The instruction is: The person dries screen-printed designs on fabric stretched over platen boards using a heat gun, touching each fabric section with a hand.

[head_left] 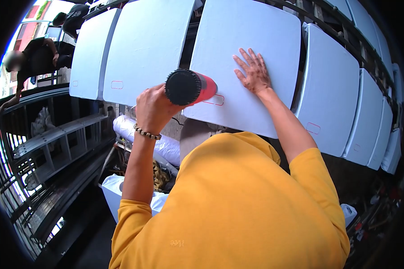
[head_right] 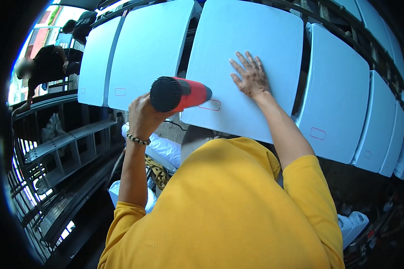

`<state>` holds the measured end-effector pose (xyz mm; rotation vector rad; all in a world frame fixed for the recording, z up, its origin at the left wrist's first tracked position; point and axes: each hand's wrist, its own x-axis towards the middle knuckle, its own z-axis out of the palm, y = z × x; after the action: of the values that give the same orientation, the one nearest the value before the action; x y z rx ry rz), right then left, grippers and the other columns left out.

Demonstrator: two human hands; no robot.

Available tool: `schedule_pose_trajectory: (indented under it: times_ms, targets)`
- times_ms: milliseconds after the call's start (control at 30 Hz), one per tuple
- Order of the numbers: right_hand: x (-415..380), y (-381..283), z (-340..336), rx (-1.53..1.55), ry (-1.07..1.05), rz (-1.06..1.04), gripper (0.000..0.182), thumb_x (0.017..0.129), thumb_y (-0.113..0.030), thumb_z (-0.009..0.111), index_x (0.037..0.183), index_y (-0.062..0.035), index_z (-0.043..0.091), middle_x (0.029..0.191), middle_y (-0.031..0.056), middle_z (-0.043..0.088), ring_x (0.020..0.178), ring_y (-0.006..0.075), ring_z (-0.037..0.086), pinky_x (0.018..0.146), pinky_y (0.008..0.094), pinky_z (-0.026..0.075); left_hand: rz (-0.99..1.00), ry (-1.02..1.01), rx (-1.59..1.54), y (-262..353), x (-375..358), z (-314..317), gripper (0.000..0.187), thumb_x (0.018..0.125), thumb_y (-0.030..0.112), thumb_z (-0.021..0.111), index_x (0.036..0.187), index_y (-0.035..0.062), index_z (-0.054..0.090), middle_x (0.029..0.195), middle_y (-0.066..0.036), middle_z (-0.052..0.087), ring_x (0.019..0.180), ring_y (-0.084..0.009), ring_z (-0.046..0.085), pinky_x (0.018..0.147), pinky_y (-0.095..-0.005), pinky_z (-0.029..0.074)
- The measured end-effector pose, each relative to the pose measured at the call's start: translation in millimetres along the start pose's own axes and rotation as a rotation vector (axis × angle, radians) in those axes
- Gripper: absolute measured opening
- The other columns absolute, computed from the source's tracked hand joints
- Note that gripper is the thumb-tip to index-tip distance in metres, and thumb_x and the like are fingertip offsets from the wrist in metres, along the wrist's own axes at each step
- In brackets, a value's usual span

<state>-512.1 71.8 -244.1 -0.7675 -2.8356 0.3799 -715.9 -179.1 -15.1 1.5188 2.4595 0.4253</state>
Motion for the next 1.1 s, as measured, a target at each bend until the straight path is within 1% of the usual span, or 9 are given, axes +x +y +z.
schedule_pose_trajectory:
  times_ms: [100, 200, 233, 333, 433, 567, 700, 800, 1100]
  targets:
    - [0.2, -0.1, 0.0, -0.009, 0.007, -0.002, 0.055, 0.107, -0.050, 0.051, 0.158, -0.0301, 0.052, 0.173, 0.0001, 0.035, 0.161, 0.0287, 0.026, 0.133, 0.0520, 0.016, 0.080, -0.038, -0.048, 10.7, 1.4, 7.1, 0.039, 0.076, 0.047, 0.091, 0.088, 0.0130, 0.077, 0.079, -0.006, 0.073, 0.074, -0.0331, 0.073, 0.070, -0.0457, 0.057]
    - [-0.8, 0.2, -0.6, -0.013, 0.019, -0.012, 0.055, 0.108, -0.051, 0.049, 0.159, -0.0299, 0.052, 0.173, 0.0003, 0.035, 0.161, 0.0288, 0.026, 0.133, 0.0521, 0.016, 0.122, 0.013, -0.052, 19.3, -0.8, 21.3, 0.037, 0.075, 0.044, 0.091, 0.088, 0.0132, 0.076, 0.078, -0.005, 0.072, 0.075, -0.0321, 0.072, 0.073, -0.0452, 0.056]
    - [-0.7, 0.6, -0.5, -0.015, 0.018, -0.012, 0.055, 0.108, -0.051, 0.049, 0.159, -0.0300, 0.051, 0.173, 0.0003, 0.035, 0.161, 0.0288, 0.026, 0.133, 0.0520, 0.016, 0.121, -0.020, -0.072, 24.1, -0.4, 19.0, 0.034, 0.074, 0.040, 0.090, 0.088, 0.0134, 0.075, 0.079, -0.005, 0.071, 0.076, -0.0312, 0.071, 0.074, -0.0450, 0.055]
    - [0.0, 1.0, -0.1, -0.018, 0.015, -0.013, 0.055, 0.108, -0.051, 0.049, 0.159, -0.0301, 0.051, 0.173, 0.0004, 0.035, 0.161, 0.0286, 0.026, 0.133, 0.0520, 0.016, 0.161, -0.106, -0.010, 31.2, 0.7, 11.1, 0.034, 0.074, 0.041, 0.090, 0.088, 0.0133, 0.075, 0.081, -0.005, 0.072, 0.076, -0.0308, 0.072, 0.074, -0.0447, 0.055]
    - [-0.3, -0.4, -0.2, -0.016, 0.010, -0.002, 0.055, 0.108, -0.051, 0.049, 0.159, -0.0304, 0.051, 0.173, 0.0004, 0.035, 0.161, 0.0284, 0.027, 0.133, 0.0519, 0.017, 0.151, 0.068, 0.030, 23.1, -2.1, 19.4, 0.038, 0.075, 0.045, 0.090, 0.088, 0.0126, 0.075, 0.079, -0.005, 0.072, 0.075, -0.0305, 0.072, 0.072, -0.0447, 0.055]
    - [-0.6, 0.0, 0.0, -0.033, 0.006, 0.001, 0.055, 0.108, -0.052, 0.049, 0.159, -0.0318, 0.050, 0.173, -0.0002, 0.034, 0.162, 0.0278, 0.026, 0.134, 0.0514, 0.016, 0.048, -0.013, 0.035, 8.1, -0.6, 0.5, 0.041, 0.076, 0.048, 0.090, 0.087, 0.0118, 0.076, 0.081, -0.006, 0.074, 0.076, -0.0310, 0.073, 0.070, -0.0455, 0.055]
    - [-0.6, -0.6, 0.9, -0.016, 0.000, 0.011, 0.054, 0.108, -0.052, 0.050, 0.159, -0.0332, 0.050, 0.173, -0.0015, 0.034, 0.162, 0.0271, 0.025, 0.134, 0.0509, 0.016, 0.023, 0.055, 0.073, -10.5, -5.6, -8.5, 0.040, 0.076, 0.048, 0.091, 0.086, 0.0124, 0.077, 0.079, -0.006, 0.075, 0.073, -0.0322, 0.073, 0.067, -0.0447, 0.056]
    - [0.4, -0.2, 2.3, -0.031, 0.000, 0.008, 0.055, 0.108, -0.052, 0.050, 0.159, -0.0336, 0.050, 0.173, -0.0023, 0.033, 0.162, 0.0269, 0.025, 0.134, 0.0508, 0.016, -0.020, 0.000, 0.072, -18.0, -7.1, -22.5, 0.040, 0.075, 0.048, 0.092, 0.087, 0.0126, 0.078, 0.078, -0.007, 0.075, 0.071, -0.0321, 0.073, 0.066, -0.0444, 0.056]
    - [0.0, -0.1, 2.8, -0.038, -0.008, 0.008, 0.056, 0.108, -0.054, 0.049, 0.160, -0.0333, 0.049, 0.173, -0.0017, 0.033, 0.162, 0.0273, 0.025, 0.134, 0.0519, 0.016, 0.028, 0.007, 0.094, -28.3, -21.7, -28.5, 0.040, 0.072, 0.047, 0.093, 0.086, 0.0123, 0.078, 0.077, -0.007, 0.075, 0.069, -0.0319, 0.073, 0.065, -0.0443, 0.057]
